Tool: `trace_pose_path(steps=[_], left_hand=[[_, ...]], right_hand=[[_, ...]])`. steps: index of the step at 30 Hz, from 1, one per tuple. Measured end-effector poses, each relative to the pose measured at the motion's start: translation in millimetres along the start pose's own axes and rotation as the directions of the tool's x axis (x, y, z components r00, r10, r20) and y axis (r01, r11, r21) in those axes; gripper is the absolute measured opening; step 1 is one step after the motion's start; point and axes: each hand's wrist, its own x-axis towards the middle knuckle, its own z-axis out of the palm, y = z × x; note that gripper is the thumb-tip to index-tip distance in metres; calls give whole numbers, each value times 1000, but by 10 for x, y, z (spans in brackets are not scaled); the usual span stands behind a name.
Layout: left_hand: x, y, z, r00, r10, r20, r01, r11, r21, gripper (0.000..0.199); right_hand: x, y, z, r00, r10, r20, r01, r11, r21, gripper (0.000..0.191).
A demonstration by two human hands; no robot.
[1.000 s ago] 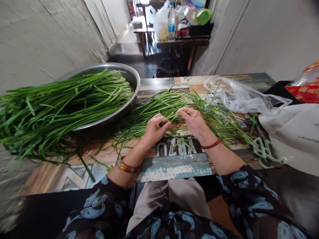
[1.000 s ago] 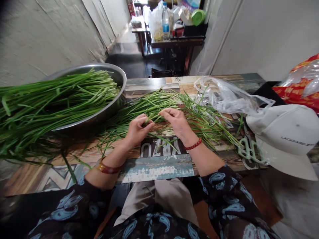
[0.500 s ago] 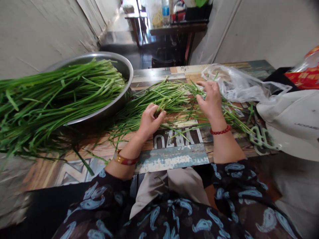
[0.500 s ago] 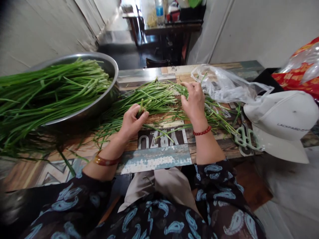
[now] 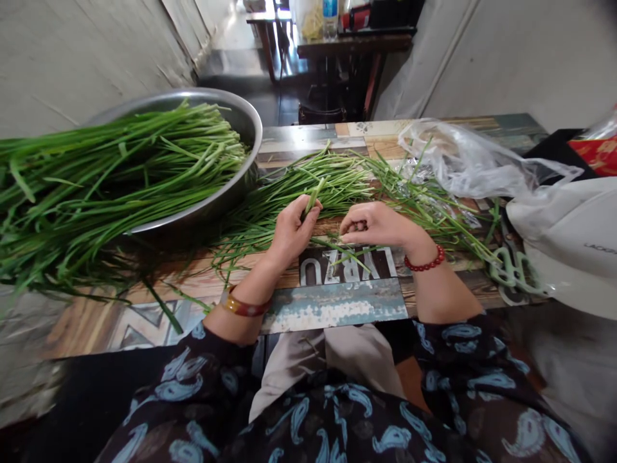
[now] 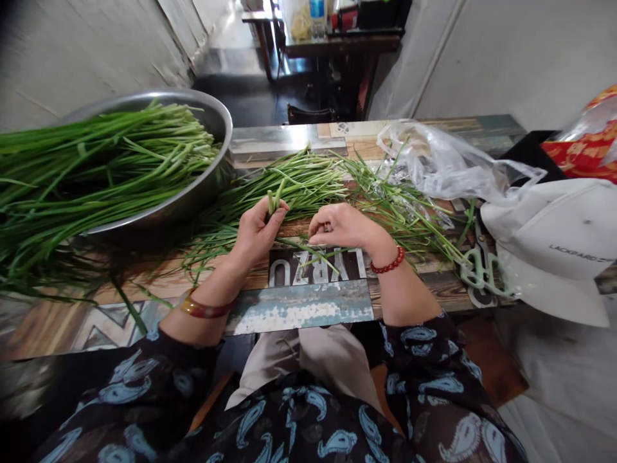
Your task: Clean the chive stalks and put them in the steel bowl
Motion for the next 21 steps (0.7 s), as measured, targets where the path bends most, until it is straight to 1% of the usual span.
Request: trace_pose_path(steps=[3, 6, 7, 9, 11, 12, 14, 16, 17, 18, 20, 21], left_hand=[[-5, 25, -20, 1000, -13, -15, 14, 999, 31, 14], [-13, 43, -33, 1000, 3, 9, -4, 999, 43, 14], [-16, 44, -33, 999, 23, 37, -25, 999, 46, 14], [-21, 38, -25, 991, 65, 118, -72, 996, 52, 15], [-24, 22, -13, 979, 83, 189, -98, 993, 72, 16], [-24, 12, -8, 975, 80, 205, -99, 992, 84, 15], [-22, -7, -2, 976, 56, 212, -76, 994, 85, 14], [-16, -19, -5, 980, 12, 200, -17, 1000, 24, 16], [-12, -23, -10, 982, -20, 186, 25, 999, -27, 17], [-8, -25, -16, 984, -58, 167, 73, 994, -81, 18], [0, -27, -27, 983, -140, 119, 160, 972, -175, 19], [3, -29, -31, 980, -172, 100, 189, 960, -206, 19]], right_hand=[[31, -26, 114, 998, -43, 44, 47, 994, -102, 13], [56, -32, 189, 993, -107, 55, 116, 972, -206, 5], [63, -31, 198, 992, -123, 37, 129, 969, -213, 3], [77, -28, 197, 988, -146, -43, 135, 971, -197, 6], [88, -30, 179, 979, -143, -147, 123, 983, -136, 9], [92, -31, 167, 974, -128, -186, 113, 990, -87, 10], [98, -24, 137, 972, -59, -226, 70, 997, 41, 11], [100, 4, 99, 960, 66, -271, -11, 980, 198, 17], [98, 25, 76, 941, 138, -310, -48, 958, 282, 22], [95, 49, 52, 909, 210, -361, -69, 928, 367, 26], [81, 85, 2, 834, 314, -453, -54, 865, 499, 30], [71, 91, -20, 814, 332, -476, -30, 843, 537, 29]])
